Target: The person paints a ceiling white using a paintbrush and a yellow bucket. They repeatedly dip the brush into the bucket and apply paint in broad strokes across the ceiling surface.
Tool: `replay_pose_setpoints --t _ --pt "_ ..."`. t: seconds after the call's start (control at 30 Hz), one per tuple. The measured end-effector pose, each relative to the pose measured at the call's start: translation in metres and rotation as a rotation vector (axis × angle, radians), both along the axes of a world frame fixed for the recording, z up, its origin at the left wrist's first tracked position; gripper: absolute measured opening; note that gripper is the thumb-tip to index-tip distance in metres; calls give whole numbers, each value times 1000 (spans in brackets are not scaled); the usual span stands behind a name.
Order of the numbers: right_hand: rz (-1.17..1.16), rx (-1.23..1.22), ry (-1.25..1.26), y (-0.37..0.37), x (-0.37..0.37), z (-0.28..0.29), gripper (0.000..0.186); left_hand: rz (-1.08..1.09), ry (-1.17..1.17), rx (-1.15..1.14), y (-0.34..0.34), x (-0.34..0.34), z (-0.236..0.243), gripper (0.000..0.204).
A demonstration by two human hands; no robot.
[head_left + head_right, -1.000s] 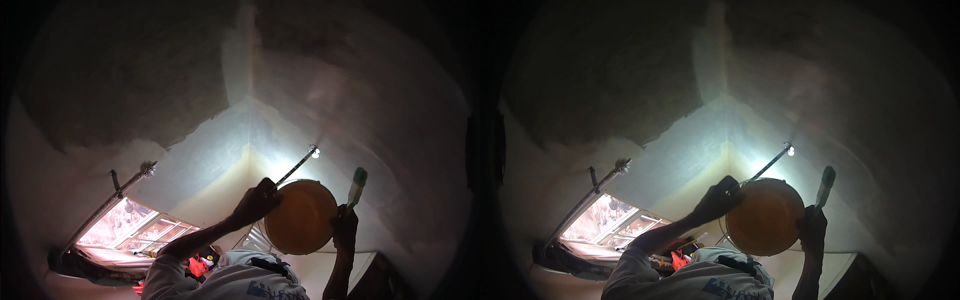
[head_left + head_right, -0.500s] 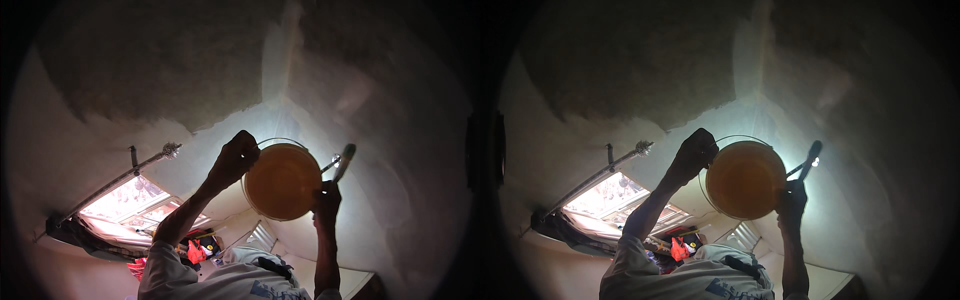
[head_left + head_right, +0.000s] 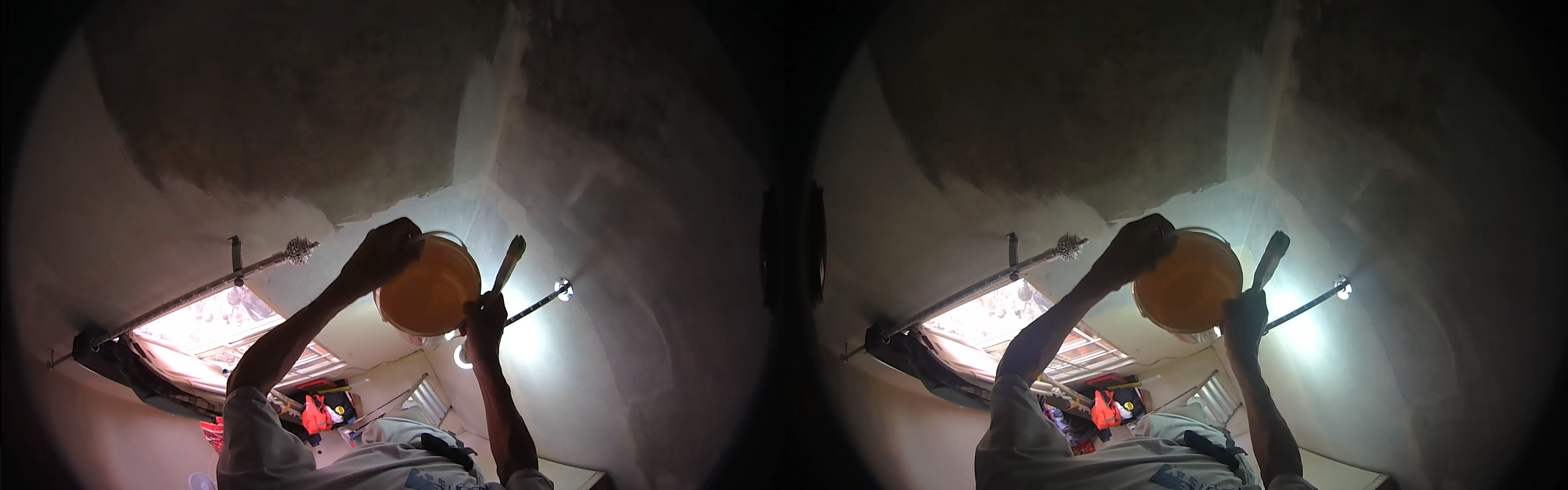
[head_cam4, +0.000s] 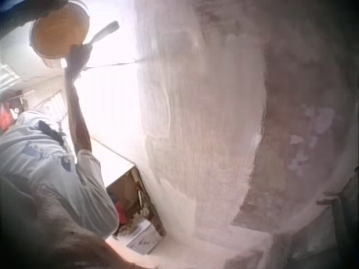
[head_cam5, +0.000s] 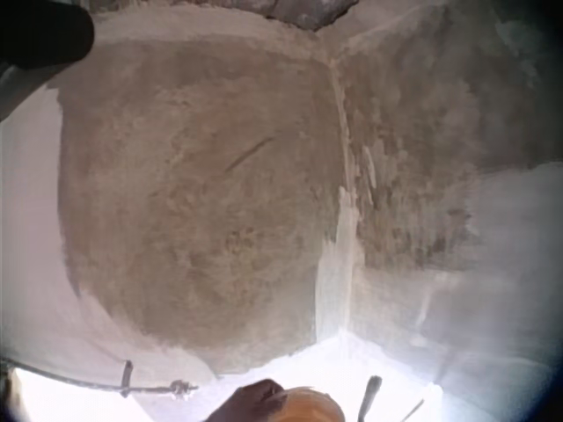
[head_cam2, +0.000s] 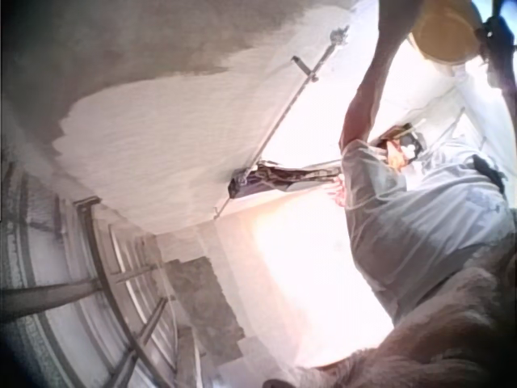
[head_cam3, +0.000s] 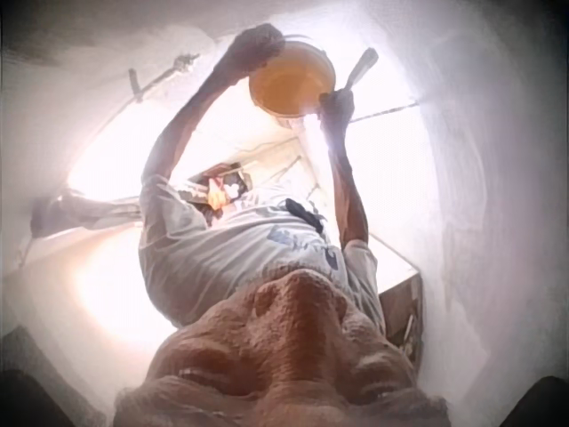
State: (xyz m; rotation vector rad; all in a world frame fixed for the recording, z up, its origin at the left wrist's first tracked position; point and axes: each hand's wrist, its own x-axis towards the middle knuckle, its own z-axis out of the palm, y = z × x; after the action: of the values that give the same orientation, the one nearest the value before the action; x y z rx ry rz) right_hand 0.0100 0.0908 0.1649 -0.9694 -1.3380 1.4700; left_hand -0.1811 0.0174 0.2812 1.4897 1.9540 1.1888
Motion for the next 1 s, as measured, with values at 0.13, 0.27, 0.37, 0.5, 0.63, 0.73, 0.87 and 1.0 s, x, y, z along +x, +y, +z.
replay_pose_setpoints --t 0.13,0.27,0.37,0.5,0.63,0.73,0.87,1.0 --pt "55 -36 17 2 -12 17 20 28 58 95 9 -16 9 14" --pt "80 -24 66 11 -33 4 23 88 428 211 20 -33 8 10" --pt "121 -53 48 17 -45 12 26 123 640 299 32 -41 10 8" --pt "199 -179 -131 21 -36 27 29 113 814 380 50 -67 10 13" --pt "143 -180 -72 19 -8 8 18 83 952 358 65 -106 20 20" --pt "240 -44 -220 23 16 1 18 75 1060 412 66 -133 22 20" --pt "300 14 -235 28 32 3 40 70 1212 360 71 -157 33 21" --pt "391 -63 -67 27 37 21 43 25 1440 551 80 -179 35 19"
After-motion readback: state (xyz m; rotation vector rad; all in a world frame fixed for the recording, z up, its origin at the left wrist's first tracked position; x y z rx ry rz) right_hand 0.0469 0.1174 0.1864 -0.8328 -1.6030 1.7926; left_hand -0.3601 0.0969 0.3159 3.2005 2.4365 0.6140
